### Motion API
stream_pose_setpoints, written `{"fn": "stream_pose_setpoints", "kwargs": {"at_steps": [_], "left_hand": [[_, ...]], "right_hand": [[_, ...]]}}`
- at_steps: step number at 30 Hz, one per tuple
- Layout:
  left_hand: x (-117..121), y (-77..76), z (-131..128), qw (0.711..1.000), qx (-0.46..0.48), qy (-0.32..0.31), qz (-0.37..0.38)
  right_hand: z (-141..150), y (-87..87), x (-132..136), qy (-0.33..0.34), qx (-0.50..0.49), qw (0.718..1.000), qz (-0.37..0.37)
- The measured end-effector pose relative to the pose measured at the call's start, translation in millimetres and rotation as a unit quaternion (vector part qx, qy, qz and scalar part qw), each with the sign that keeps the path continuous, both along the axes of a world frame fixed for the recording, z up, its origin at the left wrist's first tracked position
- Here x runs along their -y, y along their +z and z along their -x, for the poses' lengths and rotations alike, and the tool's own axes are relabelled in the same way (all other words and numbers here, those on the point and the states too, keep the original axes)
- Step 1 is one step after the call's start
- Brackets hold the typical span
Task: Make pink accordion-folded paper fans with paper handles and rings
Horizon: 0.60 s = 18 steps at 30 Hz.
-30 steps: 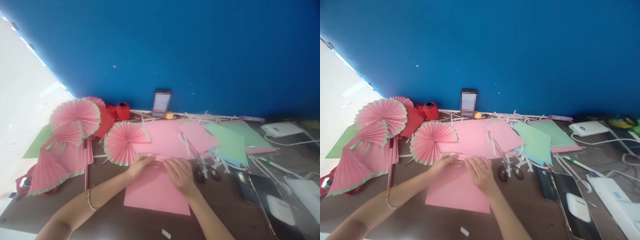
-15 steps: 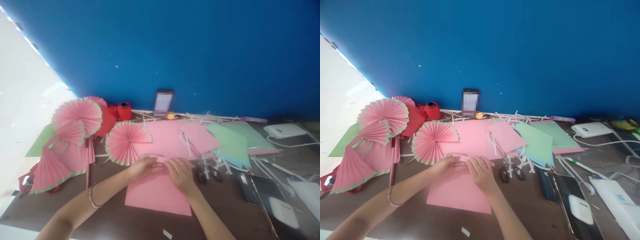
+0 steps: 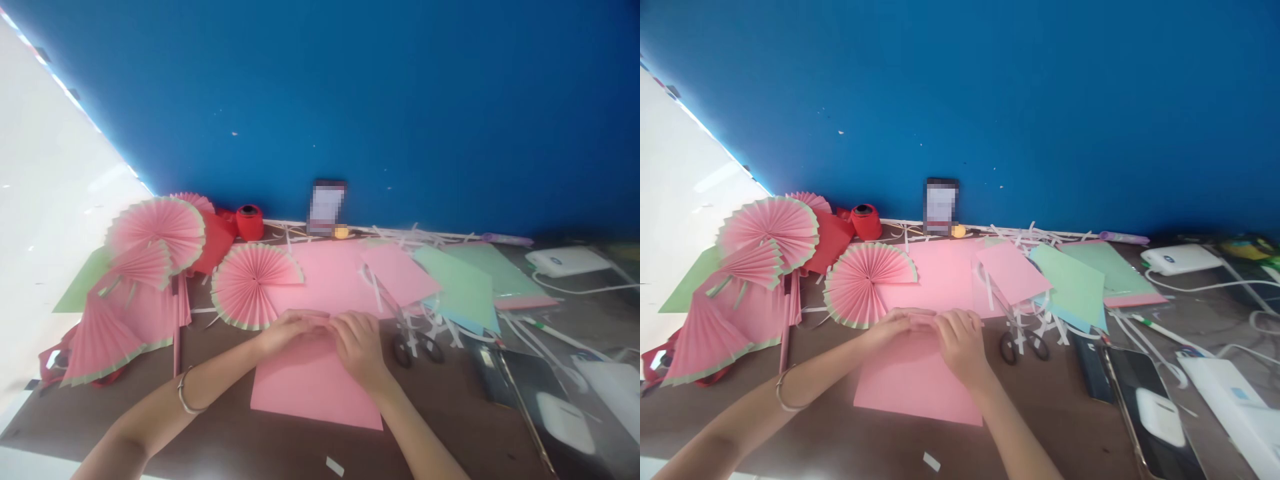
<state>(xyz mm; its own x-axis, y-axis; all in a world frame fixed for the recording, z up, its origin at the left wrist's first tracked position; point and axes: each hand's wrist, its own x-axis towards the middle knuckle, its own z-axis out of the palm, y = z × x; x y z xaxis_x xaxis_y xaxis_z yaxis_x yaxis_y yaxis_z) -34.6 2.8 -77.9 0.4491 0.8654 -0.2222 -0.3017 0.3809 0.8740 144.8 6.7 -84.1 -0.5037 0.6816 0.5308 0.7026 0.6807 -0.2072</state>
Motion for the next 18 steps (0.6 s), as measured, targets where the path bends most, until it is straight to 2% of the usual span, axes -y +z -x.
{"fn": "stream_pose_setpoints", "kwargs": {"at_steps": [3, 8, 13, 18], "left_hand": [[2.3, 1.8, -1.2, 0.994, -0.07, -0.024, -0.078], [4.4, -1.1, -2.9, 0.973, -0.167, -0.006, -0.157], [4.8, -5.2, -1.3, 0.96, -0.209, 0.014, -0.185], [3.0, -8.3, 0.2, 0.964, -0.193, 0.041, -0.178]], "right_hand": [[-0.3, 1.4, 0.0, 0.003, -0.035, 0.997, 0.07], [-0.5, 0.7, -0.2, -0.004, -0.101, 0.975, 0.199], [0.5, 0.5, -1.6, -0.052, -0.19, 0.935, 0.293], [-6.5, 5.6, -5.8, -0.013, -0.212, 0.904, 0.372]]}}
